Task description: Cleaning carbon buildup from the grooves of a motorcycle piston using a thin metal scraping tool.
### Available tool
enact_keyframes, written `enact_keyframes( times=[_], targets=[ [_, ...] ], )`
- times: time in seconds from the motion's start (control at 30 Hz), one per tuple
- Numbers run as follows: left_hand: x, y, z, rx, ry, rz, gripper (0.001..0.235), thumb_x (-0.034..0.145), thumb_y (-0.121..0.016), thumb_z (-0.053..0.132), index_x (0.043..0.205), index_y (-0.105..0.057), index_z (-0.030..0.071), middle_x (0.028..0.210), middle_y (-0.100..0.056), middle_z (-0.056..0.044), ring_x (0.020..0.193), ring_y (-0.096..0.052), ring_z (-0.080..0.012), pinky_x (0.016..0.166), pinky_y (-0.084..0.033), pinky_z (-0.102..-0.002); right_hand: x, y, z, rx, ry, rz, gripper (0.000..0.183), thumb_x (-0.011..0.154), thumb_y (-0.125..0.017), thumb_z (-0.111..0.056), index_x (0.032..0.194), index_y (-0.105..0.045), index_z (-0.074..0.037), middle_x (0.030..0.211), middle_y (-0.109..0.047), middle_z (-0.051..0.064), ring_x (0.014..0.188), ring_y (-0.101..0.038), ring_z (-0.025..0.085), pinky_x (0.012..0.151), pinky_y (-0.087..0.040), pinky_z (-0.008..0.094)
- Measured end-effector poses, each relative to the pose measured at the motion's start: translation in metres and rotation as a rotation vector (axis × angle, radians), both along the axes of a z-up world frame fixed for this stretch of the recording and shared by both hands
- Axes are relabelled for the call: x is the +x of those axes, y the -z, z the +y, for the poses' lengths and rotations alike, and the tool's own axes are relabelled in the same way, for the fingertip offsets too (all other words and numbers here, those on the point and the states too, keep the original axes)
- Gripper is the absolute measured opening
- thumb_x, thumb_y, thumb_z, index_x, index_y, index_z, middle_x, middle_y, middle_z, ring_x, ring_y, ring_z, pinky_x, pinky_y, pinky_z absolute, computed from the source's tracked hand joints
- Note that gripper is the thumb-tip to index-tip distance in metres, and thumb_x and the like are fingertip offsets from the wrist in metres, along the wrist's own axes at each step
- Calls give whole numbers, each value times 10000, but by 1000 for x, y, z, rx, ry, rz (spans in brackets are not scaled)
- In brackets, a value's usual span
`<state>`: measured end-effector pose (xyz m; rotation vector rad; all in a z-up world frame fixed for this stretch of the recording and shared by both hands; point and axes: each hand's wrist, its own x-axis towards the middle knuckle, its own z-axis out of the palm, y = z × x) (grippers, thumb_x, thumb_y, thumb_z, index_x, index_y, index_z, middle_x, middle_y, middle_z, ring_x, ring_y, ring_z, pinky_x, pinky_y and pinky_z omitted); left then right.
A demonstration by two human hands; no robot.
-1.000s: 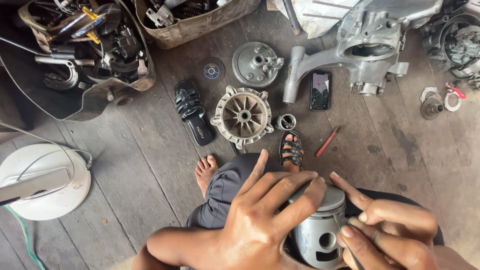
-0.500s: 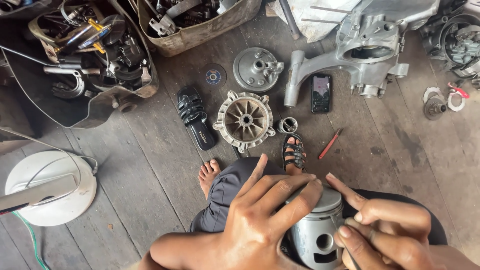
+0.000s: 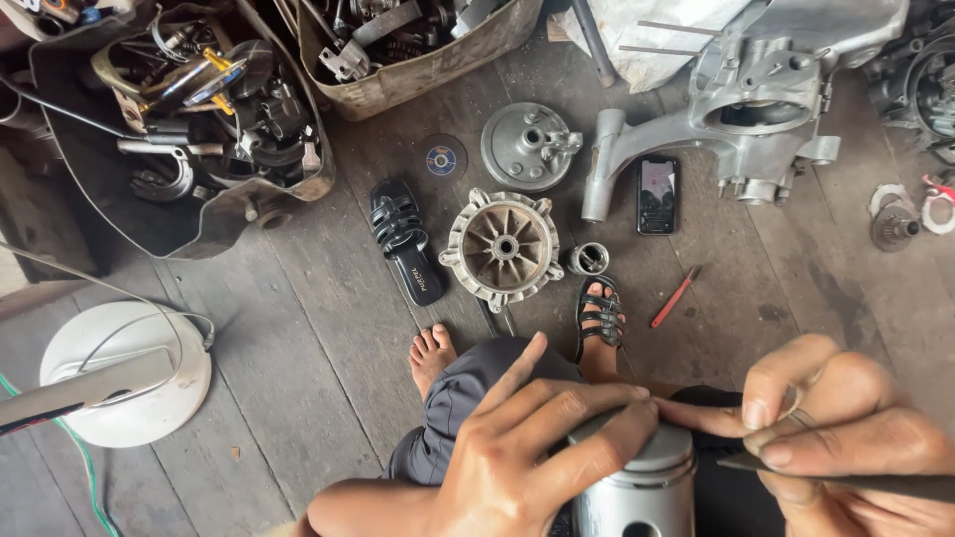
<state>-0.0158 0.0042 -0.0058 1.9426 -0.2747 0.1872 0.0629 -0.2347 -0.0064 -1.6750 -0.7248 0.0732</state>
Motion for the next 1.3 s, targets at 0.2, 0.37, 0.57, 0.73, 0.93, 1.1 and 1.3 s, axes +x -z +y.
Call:
enact_keyframes(
  times=[0.2,0.37,0.57,0.73,0.93,1.1,1.3],
  targets=[
    [0,-1,-1,89,-87,-40,199,898,-694,133,1092,-735,124,1109,-771,-39,1017,-741,-170,1122,-476,-628,2,8,-6,20,-111,97,165,909,-666,-143,1022,-618,-253,959,-571,-91,933,-630,24,986,-830,398],
    [-1,0,0,109,-95,-67,191,898,-706,126,1087,-730,119,1113,-765,-36,987,-733,-160,1108,-494,-613,17,1,-10,81,-304,93,160,887,-715,-147,1032,-669,-195,966,-646,-28,948,-663,92,964,-852,482],
    [0,-2,-4,132,-69,-28,242,899,-663,166,1133,-716,133,1144,-756,-59,1007,-741,-206,1108,-461,-686,-9,-15,-4,-251,-223,-58,102,711,-785,-153,782,-728,-200,732,-655,-67,825,-728,45,1046,-780,466],
    [3,-3,-3,-26,35,56,381,973,-450,151,1282,-611,-2,1280,-698,-121,1162,-696,-262,1219,-321,-631,-26,-32,10,-462,81,0,249,629,-802,-111,579,-561,-144,825,-679,22,769,-796,91,1170,-682,498],
    [9,-3,1,-206,87,12,415,921,-473,287,1192,-524,-23,1308,-686,-197,1113,-699,-313,1034,-390,-440,-31,-29,6,-488,135,-7,213,662,-796,-117,644,-584,-109,922,-640,45,923,-801,176,1192,-674,475],
    [9,-4,4,-254,111,-18,476,907,-537,290,1262,-625,-16,1278,-691,-137,1073,-664,-217,1038,-336,-410,-19,-13,-16,-370,23,-89,237,680,-794,-136,745,-566,-140,966,-625,63,893,-779,109,1180,-701,493],
    [12,-1,2,-404,134,-40,446,854,-665,196,1251,-609,2,1266,-629,-156,1215,-649,-298,1178,-417,-500,-9,-28,12,-333,-43,-294,138,742,-755,-136,833,-657,-171,847,-648,-25,957,-685,106,1101,-756,463]
  ],
)
